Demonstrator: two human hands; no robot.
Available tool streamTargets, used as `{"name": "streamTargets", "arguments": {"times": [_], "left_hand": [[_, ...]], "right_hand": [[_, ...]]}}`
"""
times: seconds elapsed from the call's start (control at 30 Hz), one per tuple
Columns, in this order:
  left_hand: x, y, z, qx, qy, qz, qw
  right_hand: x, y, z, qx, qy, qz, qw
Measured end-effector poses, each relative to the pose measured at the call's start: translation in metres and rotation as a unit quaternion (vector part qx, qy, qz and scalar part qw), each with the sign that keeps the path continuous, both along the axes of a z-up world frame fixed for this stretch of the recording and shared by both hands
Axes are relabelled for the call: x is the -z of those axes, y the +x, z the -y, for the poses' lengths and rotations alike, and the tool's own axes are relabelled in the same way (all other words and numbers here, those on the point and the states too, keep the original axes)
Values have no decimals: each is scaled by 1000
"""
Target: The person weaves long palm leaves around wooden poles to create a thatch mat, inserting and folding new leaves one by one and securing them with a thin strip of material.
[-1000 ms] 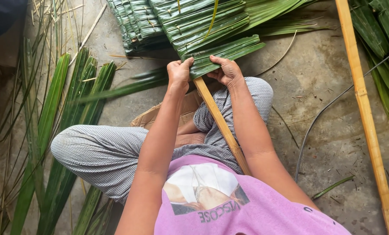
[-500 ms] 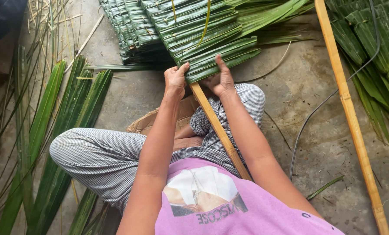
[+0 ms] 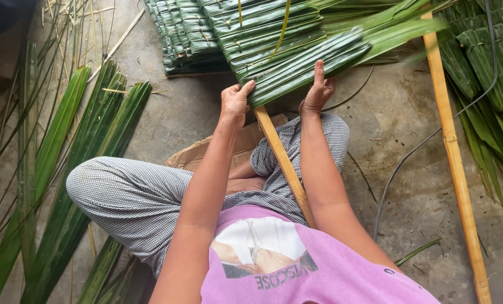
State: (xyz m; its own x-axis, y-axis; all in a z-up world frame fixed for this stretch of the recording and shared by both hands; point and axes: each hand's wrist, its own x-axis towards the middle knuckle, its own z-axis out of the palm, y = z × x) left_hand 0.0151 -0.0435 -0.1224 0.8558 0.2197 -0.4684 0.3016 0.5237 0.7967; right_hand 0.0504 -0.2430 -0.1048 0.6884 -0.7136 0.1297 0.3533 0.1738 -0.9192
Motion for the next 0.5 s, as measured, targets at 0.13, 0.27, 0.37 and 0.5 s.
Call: {"name": "streamTargets", "arguments": {"times": [0.13,0.27,0.37,0.5], "left_hand": [[16,9,3,-3,13,15,1000],[35,15,5,-15,45,31,998],[28,13,9,-29,67,29,997],[23,6,10,-39,90,34,995]], "right_hand": [[-47,-12,-10,-120,331,-182,918],[-24,-5,3,-179,321,-260,893],[91,30,48,-169,273,-257,911],[121,35,57,-118,277,-212,930]]}}
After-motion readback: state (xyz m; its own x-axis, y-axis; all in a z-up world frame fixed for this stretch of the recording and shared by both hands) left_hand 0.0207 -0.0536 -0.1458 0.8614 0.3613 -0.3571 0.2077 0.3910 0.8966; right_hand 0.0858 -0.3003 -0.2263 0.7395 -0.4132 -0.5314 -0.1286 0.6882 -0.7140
